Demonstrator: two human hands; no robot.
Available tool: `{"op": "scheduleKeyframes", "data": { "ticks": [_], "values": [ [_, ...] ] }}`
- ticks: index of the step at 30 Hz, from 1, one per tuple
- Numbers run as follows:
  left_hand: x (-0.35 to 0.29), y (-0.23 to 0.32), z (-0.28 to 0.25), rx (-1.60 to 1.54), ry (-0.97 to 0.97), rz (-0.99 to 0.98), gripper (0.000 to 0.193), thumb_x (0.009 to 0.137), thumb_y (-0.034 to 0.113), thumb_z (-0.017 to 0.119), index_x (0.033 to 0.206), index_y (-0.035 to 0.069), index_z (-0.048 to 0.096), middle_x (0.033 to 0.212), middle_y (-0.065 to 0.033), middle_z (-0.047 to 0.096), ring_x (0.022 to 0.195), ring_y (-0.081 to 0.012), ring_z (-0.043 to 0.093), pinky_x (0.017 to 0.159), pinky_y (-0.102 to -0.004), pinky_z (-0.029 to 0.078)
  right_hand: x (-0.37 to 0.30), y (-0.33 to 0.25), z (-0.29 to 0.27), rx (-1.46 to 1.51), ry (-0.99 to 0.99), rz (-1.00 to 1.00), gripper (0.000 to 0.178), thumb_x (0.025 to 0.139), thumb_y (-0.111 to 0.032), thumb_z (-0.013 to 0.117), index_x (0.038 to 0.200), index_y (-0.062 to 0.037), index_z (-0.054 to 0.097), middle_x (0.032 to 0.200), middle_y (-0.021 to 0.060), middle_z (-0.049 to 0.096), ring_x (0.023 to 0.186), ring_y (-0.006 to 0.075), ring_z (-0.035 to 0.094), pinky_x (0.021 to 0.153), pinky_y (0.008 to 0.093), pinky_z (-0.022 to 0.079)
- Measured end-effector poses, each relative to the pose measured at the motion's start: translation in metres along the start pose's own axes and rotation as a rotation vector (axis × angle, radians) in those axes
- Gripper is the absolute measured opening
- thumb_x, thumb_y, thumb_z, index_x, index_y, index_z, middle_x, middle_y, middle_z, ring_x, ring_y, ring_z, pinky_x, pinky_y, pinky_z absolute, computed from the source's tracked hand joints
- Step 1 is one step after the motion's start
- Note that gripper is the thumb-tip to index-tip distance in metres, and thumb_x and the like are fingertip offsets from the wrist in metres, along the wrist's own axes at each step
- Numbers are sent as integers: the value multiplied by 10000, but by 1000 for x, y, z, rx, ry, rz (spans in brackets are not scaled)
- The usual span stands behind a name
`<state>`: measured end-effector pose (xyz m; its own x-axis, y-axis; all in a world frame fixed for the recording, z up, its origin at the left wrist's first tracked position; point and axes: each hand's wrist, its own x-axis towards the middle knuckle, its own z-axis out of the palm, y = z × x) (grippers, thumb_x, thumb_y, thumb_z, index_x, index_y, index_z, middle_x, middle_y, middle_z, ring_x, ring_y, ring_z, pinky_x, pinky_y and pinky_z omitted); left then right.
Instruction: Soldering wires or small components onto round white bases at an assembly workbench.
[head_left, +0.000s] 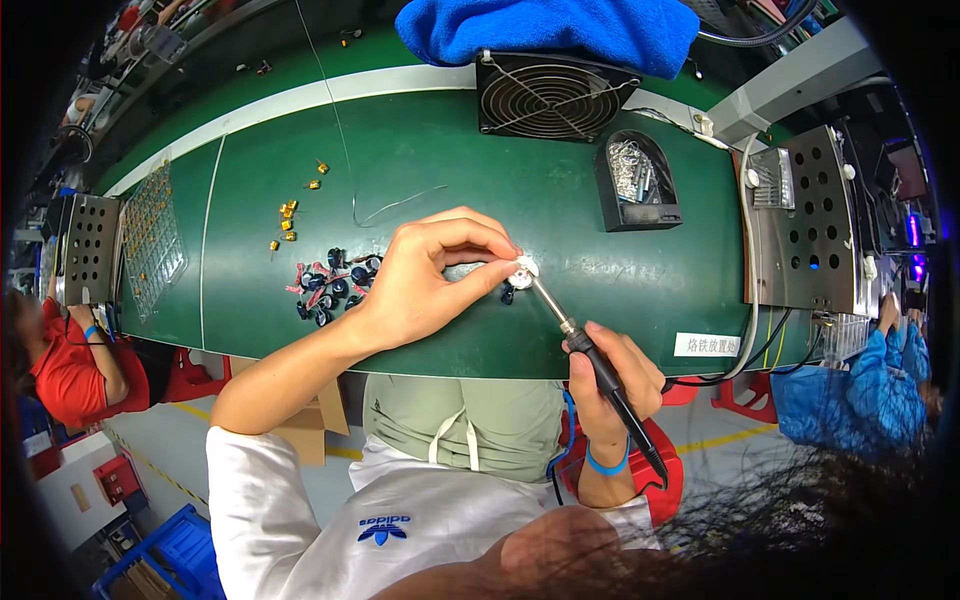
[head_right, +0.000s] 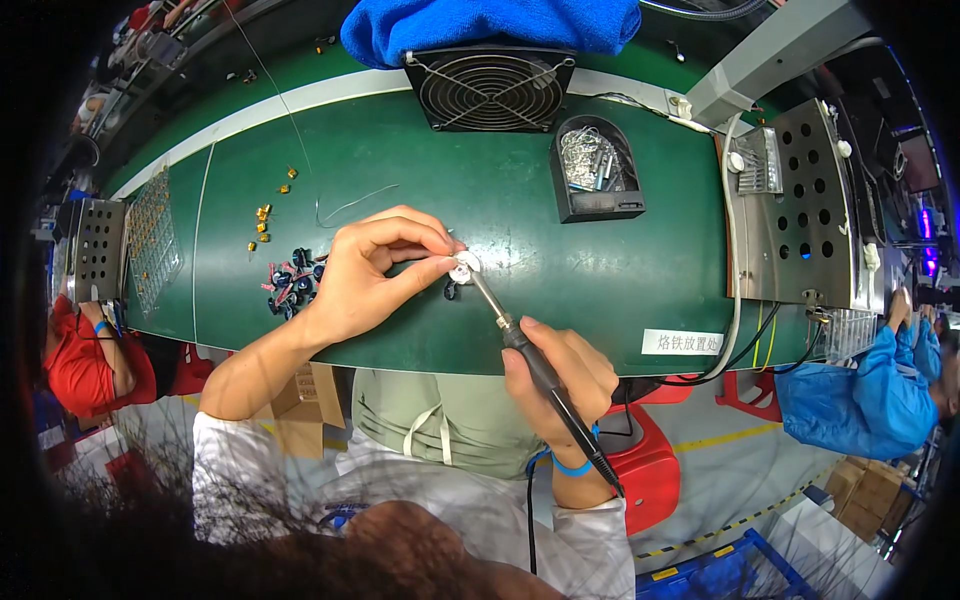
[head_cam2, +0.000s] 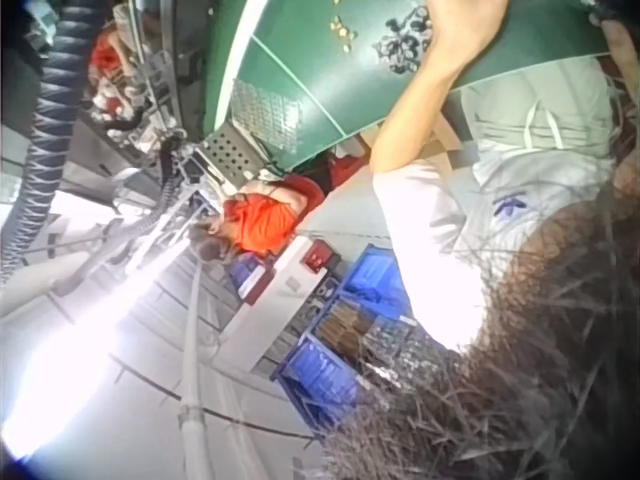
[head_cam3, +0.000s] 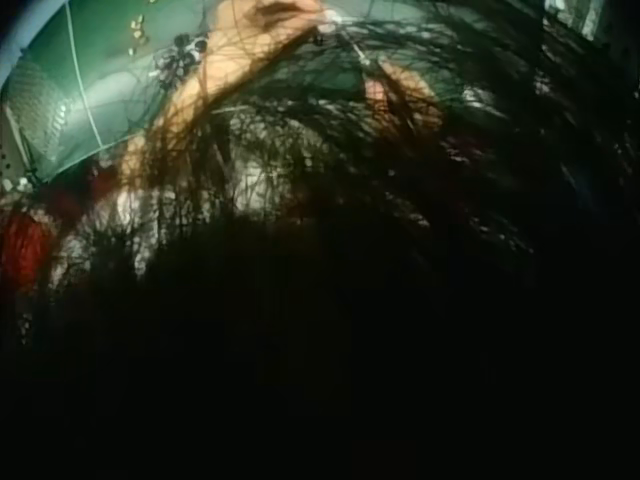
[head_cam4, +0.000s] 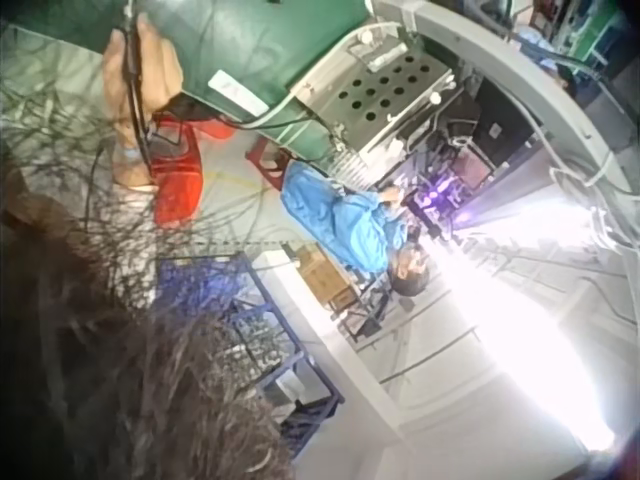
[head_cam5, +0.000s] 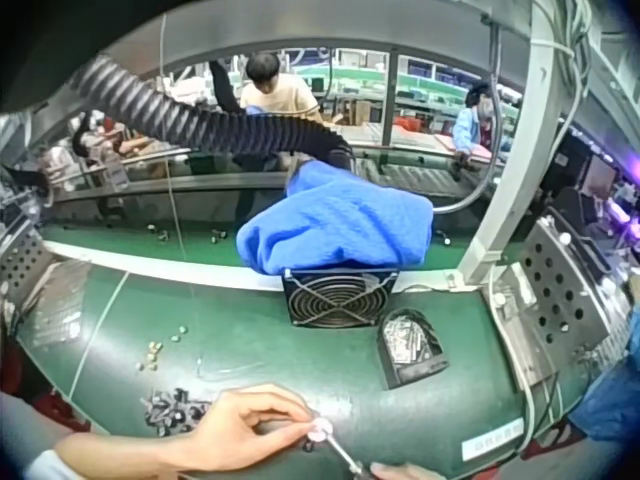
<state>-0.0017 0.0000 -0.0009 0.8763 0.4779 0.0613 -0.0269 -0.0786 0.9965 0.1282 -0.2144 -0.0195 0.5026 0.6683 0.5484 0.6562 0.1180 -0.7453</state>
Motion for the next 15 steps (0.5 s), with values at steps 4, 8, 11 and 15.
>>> {"op": "scheduleKeyframes", "data": {
  "ticks": [4, 8, 11, 15],
  "values": [
    [1, -1, 0, -3, 4, 1, 116, 938, -93, 689, 1050, -66, 704, 1148, -124, 647, 1113, -245, 702, 1012, -350, 592, 0, 0, 0, 1, -6, -4, 267, 904, -80, 748, 1108, 79, 684, 793, 173, 743, 683, 232, 733, 627, 289, 558],
    [0, -1, 0, 7, 2, 8, 115, 935, -99, 688, 1045, -66, 704, 1148, -127, 647, 1113, -244, 702, 1010, -346, 591, 0, 1, 1, 5, 0, -12, 270, 900, -77, 752, 1107, 82, 684, 799, 172, 742, 684, 231, 733, 629, 291, 559],
    [0, -1, 0, 8, 1, 14, 112, 935, -100, 688, 1041, -66, 702, 1148, -127, 647, 1115, -244, 701, 1010, -345, 591, 1, 0, 1, 19, -6, -8, 271, 894, -73, 757, 1105, 80, 686, 804, 173, 741, 688, 234, 733, 630, 293, 561],
    [0, -1, 1, 0, 1, 12, 114, 932, -104, 687, 1038, -65, 701, 1146, -127, 647, 1121, -246, 700, 1008, -344, 592, 2, -1, 1, 16, -3, -21, 271, 890, -74, 758, 1103, 77, 686, 801, 172, 739, 692, 236, 732, 628, 295, 562]
  ]
}}
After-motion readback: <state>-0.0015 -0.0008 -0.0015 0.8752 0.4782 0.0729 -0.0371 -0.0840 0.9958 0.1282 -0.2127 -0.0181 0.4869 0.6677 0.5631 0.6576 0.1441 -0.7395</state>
